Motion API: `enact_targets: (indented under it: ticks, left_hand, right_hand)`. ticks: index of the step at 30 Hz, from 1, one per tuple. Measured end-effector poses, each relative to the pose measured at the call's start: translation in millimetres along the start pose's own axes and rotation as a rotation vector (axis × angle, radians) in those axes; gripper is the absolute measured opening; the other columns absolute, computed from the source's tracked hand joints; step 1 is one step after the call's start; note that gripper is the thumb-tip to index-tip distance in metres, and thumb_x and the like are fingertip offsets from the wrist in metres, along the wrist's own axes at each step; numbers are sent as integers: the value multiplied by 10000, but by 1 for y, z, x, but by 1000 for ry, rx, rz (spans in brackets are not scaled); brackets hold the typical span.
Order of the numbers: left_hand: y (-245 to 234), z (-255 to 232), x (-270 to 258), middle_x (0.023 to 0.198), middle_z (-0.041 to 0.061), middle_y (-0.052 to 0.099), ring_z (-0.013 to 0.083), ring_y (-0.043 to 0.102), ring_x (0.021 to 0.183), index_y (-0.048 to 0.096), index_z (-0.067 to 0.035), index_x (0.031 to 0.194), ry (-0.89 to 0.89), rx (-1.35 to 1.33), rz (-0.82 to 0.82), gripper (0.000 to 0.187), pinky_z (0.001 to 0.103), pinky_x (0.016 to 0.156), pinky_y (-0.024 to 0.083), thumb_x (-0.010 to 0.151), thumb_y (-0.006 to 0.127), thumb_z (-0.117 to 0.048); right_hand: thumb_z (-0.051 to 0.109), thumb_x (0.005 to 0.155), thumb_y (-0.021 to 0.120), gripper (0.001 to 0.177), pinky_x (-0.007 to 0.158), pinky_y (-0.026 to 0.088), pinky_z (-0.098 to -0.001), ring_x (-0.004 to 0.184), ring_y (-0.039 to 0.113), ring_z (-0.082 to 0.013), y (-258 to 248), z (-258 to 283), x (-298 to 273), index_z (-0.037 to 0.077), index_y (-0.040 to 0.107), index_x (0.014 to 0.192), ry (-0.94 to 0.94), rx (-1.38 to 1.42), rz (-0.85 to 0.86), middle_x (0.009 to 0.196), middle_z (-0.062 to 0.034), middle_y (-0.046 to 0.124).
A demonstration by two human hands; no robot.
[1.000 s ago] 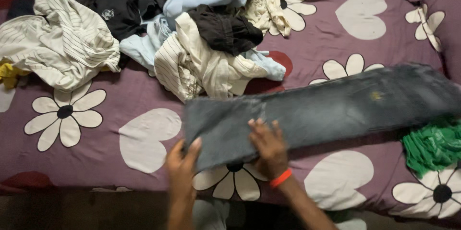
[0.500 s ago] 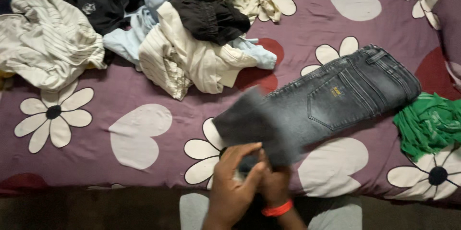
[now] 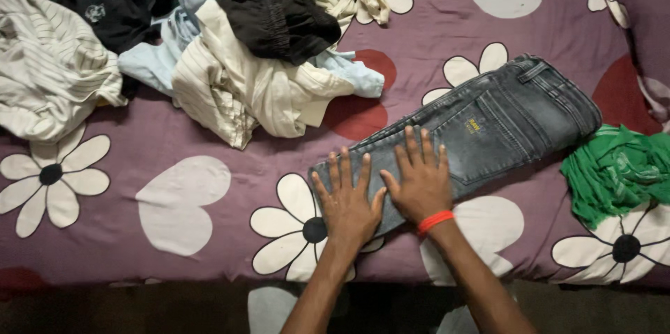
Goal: The person folds a green shirt, a pair of jeans, and a striped shirt by hand on a floral bedspread and places each item onto a white surface nearby.
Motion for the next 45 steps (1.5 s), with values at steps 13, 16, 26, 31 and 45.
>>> enact_targets:
  ticks: [13, 16, 26, 31, 45]
  left_hand:
    - [5, 65, -60, 1513, 214, 476, 334, 523, 1356, 278, -65, 1564, -537, -907, -216, 900, 415, 1052, 453, 806, 756, -142]
    - [28, 70, -75, 1296, 206, 641, 270, 674, 1101, 197, -148, 1562, -830, -1399, 10, 924, 397, 945, 556, 816, 741, -102]
    - [-55, 81, -108, 1223, 242, 691, 288, 700, 1101, 427, 5, 1440, -658, -1672, 2, 722, 410, 966, 543, 788, 727, -80]
    - [-79, 117, -108, 1327, 238, 614, 354, 582, 1224, 460, -18, 1445, -597, -1356, -103, 715, 493, 1033, 438, 811, 741, -188]
    - [-66, -43, -30, 1648, 224, 311, 453, 223, 1542, 469, -101, 1528, 252, -378, -70, 762, 684, 1194, 140, 875, 771, -353]
  right_hand:
    - [554, 776, 723, 585, 1169, 243, -592, 1448, 379, -380, -10, -10, -56, 72, 669, 1102, -254, 271, 118, 1555, -149, 442]
    - [680, 658, 742, 828, 1132, 202, -602, 1422, 337, -415, -21, -5, -70, 20, 625, 1145, -343, 338, 131, 1528, -196, 424]
    - [293, 841, 677, 476, 1037, 503, -478, 1219, 657, -367, -46, 76, -76, -10, 649, 1207, -108, 572, -183, 1317, -194, 669]
    - [125, 977, 581, 330, 988, 593, -403, 1176, 745, -306, -46, 114, -88, -1, 657, 1272, 7, 956, -105, 1289, -150, 735]
    - [31, 911, 663, 749, 975, 473, -392, 1162, 578, -261, -8, -21, -142, 35, 324, 1579, 1140, 1455, -375, 1359, -205, 586]
Point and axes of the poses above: each hand's wrist, its own x-axis towards the middle knuckle, its own y-axis out of the palm, z = x × y, the point moved 5 cm from there along x, towards the middle knuckle
